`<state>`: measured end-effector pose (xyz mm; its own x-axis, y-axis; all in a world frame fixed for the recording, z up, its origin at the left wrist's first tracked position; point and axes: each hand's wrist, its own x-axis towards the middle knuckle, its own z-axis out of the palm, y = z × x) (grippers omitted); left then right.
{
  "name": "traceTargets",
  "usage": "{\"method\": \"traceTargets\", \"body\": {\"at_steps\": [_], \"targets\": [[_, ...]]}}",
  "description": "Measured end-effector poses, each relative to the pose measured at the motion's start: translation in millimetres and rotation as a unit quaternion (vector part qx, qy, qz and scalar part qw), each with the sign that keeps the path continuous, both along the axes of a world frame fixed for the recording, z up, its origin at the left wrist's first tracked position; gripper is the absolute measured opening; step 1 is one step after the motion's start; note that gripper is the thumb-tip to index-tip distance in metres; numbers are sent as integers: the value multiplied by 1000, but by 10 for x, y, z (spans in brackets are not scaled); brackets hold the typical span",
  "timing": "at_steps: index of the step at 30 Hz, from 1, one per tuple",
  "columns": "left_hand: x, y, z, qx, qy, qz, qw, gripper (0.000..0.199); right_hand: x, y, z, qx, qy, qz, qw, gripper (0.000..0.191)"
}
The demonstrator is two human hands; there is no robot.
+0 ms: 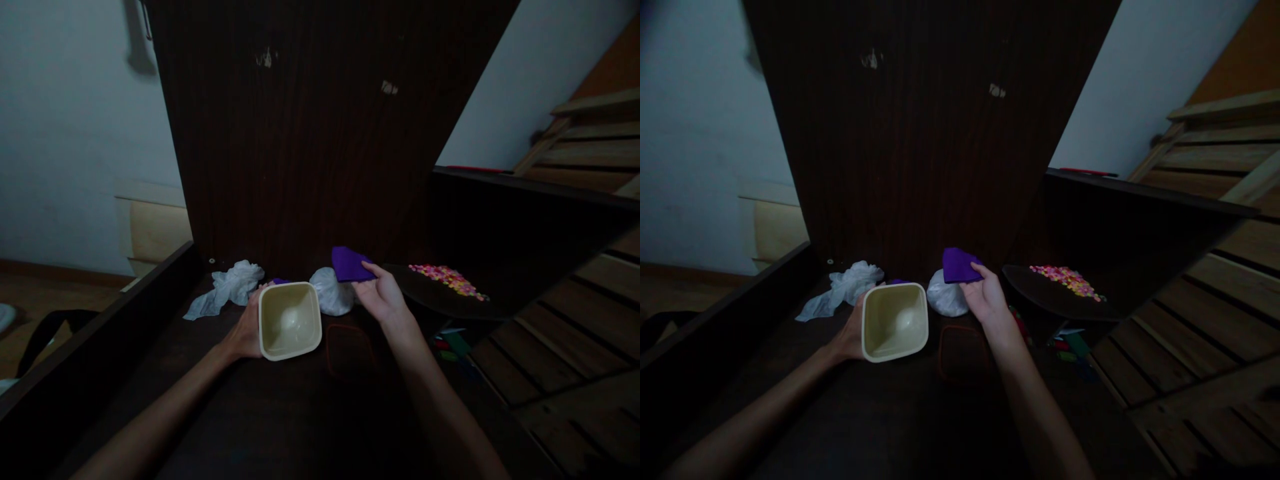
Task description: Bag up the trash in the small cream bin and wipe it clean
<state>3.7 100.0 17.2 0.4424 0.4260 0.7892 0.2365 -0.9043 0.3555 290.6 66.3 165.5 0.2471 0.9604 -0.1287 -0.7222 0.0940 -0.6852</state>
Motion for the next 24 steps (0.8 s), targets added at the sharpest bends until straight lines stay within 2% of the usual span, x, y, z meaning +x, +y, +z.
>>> {"method": "traceTargets", "body": {"at_steps": [5,9,20,24], "targets": [[-14,51,-32,34,9,2,999,139,-146,-206,50,2,0,17,1000,33],[-33,21,-26,21,16,9,1000,137,-274,-337,31,-8,-3,45,999,36],[-32,-63,-18,24,9,20,999,129,-508,-655,-231,40,-90,190,977,21],[-19,-57,-21,34,30,19,999,135,-679,-751,-393,30,-131,244,960,33]]}}
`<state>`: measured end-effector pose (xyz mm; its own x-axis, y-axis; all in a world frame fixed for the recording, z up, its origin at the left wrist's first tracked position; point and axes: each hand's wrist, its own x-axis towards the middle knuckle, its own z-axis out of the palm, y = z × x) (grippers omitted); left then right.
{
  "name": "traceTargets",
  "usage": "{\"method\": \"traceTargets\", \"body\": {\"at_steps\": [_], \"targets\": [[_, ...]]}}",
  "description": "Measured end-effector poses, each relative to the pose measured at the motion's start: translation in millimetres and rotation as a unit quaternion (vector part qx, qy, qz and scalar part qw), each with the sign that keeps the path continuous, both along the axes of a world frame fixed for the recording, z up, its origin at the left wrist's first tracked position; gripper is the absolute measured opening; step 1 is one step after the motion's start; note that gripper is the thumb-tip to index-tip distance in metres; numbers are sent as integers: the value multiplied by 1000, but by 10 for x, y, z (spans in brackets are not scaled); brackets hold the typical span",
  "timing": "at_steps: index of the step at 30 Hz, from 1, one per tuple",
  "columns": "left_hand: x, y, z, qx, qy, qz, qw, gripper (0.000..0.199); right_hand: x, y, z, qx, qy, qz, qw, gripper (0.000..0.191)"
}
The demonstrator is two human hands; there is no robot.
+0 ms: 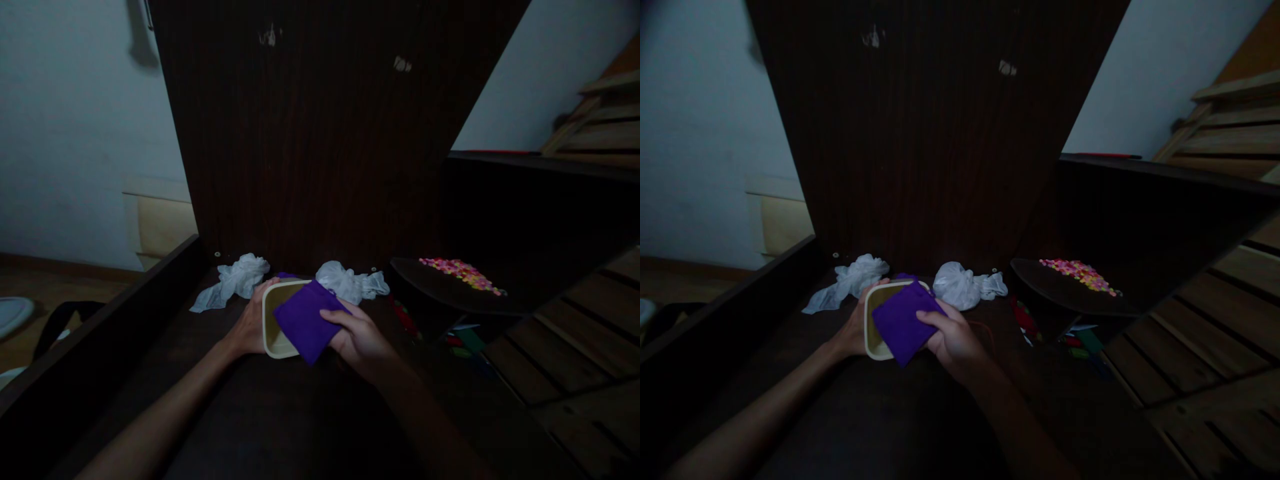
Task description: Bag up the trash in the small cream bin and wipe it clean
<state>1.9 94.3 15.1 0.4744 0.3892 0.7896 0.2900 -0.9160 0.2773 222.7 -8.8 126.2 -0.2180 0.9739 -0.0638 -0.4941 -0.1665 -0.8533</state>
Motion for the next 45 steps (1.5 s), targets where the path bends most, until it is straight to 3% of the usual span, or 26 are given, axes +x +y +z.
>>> {"method": "traceTargets", "body": {"at_steps": [4,8,12,17,24,28,31,36,39,45], "targets": [[19,-5,-7,-1,4,-2,1000,141,-149,17,-225,21,-51,11,998,54],[19,-25,-22,-22,-2,6,1000,132,-260,39,-387,168,-151,-39,973,74],[-1,-33,-29,-34,6,6,999,138,-309,-4,-429,291,-329,-109,892,68],[-7,-12,-32,1,20,-3,1000,137,-289,2,-505,358,-497,-114,782,62],[12,-40,25,13,11,-13,1000,135,-214,48,-508,361,-628,-47,688,64],[17,-59,56,23,13,-16,1000,132,-142,30,-479,415,-662,-17,624,71],[21,-63,64,28,16,-16,999,130,-103,19,-473,462,-663,-1,588,59],[20,-48,42,32,4,-17,999,130,-114,-27,-391,494,-668,59,553,40],[15,-40,29,27,-2,-17,999,128,-152,-95,-302,465,-682,69,560,33],[21,-46,39,58,13,-11,998,129,-183,-207,-228,387,-734,65,555,48]]}}
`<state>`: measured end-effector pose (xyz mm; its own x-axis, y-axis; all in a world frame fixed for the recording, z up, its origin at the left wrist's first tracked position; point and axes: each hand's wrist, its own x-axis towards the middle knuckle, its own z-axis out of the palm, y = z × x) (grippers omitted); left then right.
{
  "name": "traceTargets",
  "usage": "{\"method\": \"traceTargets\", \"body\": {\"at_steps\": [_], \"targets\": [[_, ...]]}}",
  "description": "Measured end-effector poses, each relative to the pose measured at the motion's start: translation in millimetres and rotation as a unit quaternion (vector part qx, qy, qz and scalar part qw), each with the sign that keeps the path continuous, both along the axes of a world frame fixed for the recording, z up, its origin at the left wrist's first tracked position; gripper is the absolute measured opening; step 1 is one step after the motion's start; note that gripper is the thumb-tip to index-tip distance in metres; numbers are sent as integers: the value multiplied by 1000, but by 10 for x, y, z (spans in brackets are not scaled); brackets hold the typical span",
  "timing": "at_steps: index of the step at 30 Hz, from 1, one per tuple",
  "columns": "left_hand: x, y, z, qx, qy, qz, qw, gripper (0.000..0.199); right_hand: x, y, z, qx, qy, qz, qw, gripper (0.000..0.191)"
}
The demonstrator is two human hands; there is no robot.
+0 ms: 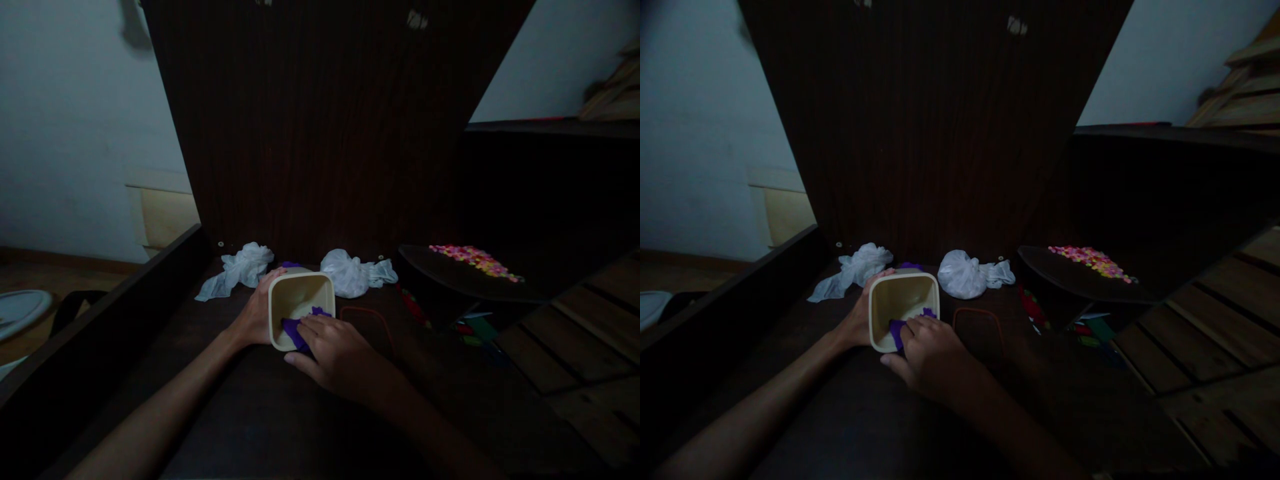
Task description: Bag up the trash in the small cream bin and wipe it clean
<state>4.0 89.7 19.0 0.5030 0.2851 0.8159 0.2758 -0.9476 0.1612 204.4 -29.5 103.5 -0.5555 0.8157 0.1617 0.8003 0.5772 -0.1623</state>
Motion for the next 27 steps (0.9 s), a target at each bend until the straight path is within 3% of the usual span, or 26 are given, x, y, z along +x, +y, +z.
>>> {"method": "traceTargets", "body": {"at_steps": [4,11,27], "targets": [[-4,7,-4,-13,-4,-2,1000,134,3,-2,-34,8,-44,33,998,59],[-5,15,-18,-20,-9,-14,1000,134,-25,-23,-62,-7,-66,42,997,49],[-16,-56,-10,-41,1,-2,999,133,-128,11,-17,-53,-11,53,997,47]]}}
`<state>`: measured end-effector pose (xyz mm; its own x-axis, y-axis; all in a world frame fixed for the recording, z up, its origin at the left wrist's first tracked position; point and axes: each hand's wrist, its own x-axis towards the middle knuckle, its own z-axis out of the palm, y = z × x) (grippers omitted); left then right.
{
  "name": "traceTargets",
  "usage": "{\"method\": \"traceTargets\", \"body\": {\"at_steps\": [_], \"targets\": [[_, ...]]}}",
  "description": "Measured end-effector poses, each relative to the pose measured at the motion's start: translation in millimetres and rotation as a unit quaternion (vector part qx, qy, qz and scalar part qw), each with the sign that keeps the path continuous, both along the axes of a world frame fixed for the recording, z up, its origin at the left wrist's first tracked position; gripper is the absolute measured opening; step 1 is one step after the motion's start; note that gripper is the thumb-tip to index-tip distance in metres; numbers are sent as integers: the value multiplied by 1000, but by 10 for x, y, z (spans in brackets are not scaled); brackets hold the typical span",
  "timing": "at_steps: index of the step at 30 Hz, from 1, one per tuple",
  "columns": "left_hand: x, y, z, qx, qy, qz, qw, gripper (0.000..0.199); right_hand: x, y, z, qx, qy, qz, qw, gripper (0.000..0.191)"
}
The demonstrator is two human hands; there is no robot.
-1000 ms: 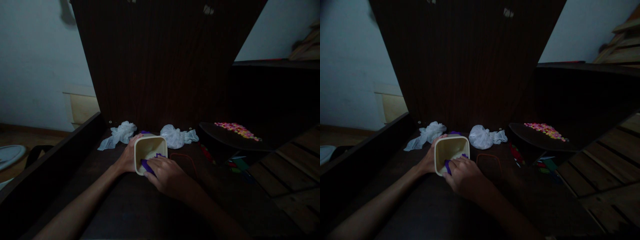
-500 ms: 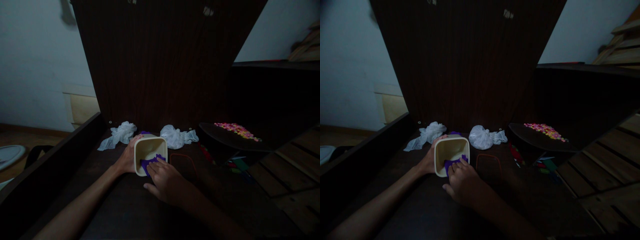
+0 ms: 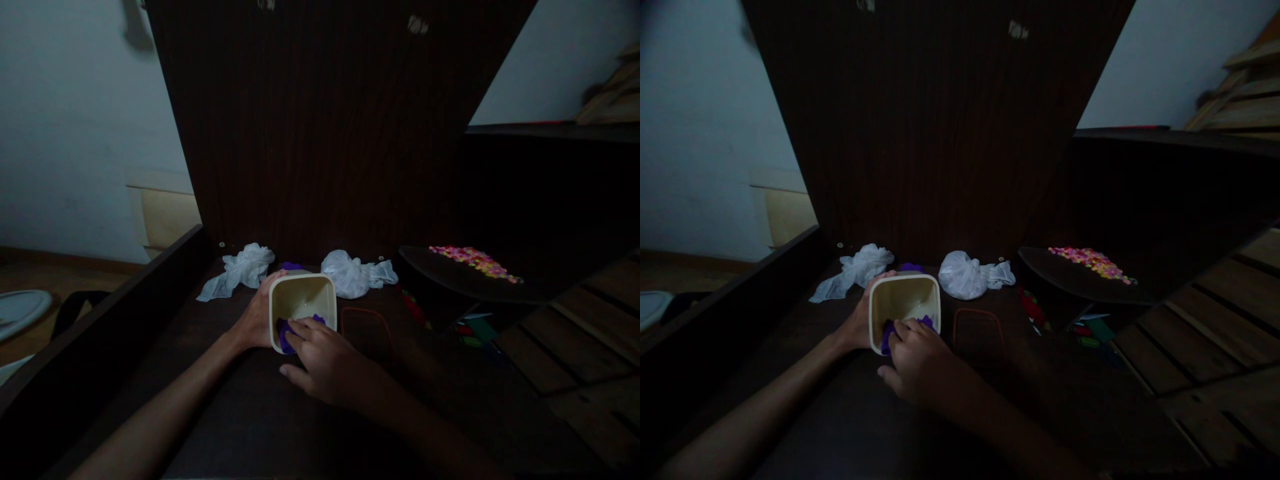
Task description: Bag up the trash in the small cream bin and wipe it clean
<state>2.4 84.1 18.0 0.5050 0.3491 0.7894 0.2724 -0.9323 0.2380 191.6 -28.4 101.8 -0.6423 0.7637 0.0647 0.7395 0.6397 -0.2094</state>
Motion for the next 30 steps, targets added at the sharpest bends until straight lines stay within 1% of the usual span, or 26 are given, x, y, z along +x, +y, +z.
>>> {"method": "traceTargets", "body": {"at_steps": [3,7,11,13,15,17,19,21,24,27,30], "targets": [[-4,-32,9,-4,-2,9,1000,130,-3,34,-22,-24,0,-4,1000,51],[-10,-56,8,-2,3,1,1000,127,-47,59,-9,-52,-25,-18,998,47],[-22,-41,-7,-17,12,-1,1000,128,-93,84,-13,-34,-37,-24,998,55],[-27,-25,-7,-27,14,2,1000,132,-100,96,-21,-31,-28,-20,999,52],[-25,-13,4,-35,11,-3,999,132,-102,100,-11,-36,-17,-17,999,47],[-17,-7,23,-41,4,-14,999,126,-104,94,22,-50,-13,-16,999,46],[-4,-7,46,-37,-4,-25,999,120,-104,79,71,-80,-21,-23,996,46],[6,-9,67,-26,-8,-33,999,119,-99,64,112,-108,-25,-30,993,46],[8,-7,86,-17,1,-45,999,123,-83,60,124,-117,-23,-32,992,58],[-1,3,79,-26,13,-45,999,129,-83,86,83,-122,-47,-20,991,71],[1,14,53,-25,5,-52,998,133,-127,113,32,-140,-78,-20,987,81]]}}
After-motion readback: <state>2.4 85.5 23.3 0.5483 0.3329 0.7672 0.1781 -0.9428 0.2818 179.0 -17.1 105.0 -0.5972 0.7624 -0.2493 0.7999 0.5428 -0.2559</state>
